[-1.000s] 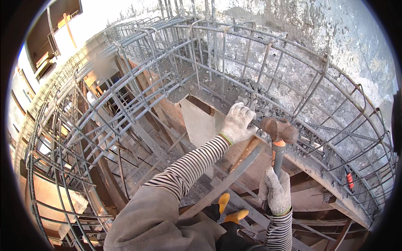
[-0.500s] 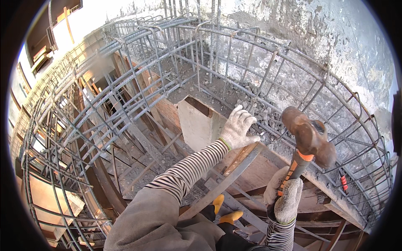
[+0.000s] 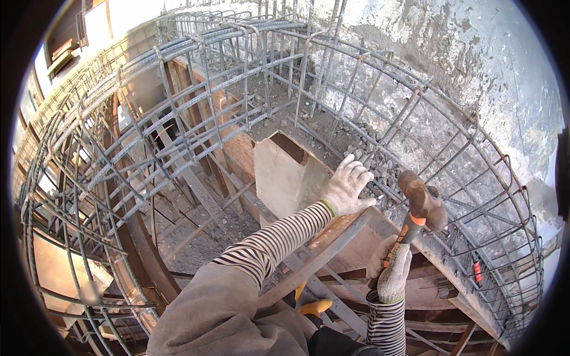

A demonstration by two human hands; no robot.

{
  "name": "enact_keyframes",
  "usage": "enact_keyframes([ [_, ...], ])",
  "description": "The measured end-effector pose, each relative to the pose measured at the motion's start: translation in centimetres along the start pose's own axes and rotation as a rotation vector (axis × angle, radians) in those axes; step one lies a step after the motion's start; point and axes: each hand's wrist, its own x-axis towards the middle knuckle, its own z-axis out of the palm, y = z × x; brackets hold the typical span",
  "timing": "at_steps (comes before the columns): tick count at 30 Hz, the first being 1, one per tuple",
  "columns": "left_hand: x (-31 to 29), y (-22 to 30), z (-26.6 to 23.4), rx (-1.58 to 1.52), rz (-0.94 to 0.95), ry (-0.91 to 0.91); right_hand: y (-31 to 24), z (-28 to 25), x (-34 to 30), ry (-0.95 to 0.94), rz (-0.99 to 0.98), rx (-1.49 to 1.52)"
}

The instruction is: The person uses a hammer to strike a metal rebar peg into a concrete and steel structure.

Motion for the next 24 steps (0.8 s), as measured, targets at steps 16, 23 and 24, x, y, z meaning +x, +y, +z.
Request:
enact_keyframes([
  [16, 8.4, -0.9, -3.9, 0.118, -0.034, -0.022, 4.7, -3.8, -12.0, 0.029, 0.375, -0.313],
  [23, 5.4, -3.3, -7.5, -0.039, 0.092, 0.306, 16.2, -6.1, -16.9, 0.248, 0.611, -0.239],
  [24, 7.1, -2.5, -8.1, -0.078, 0.056, 0.407, 19.2, -7.4, -17.7, 0.296, 0.658, -0.200],
])
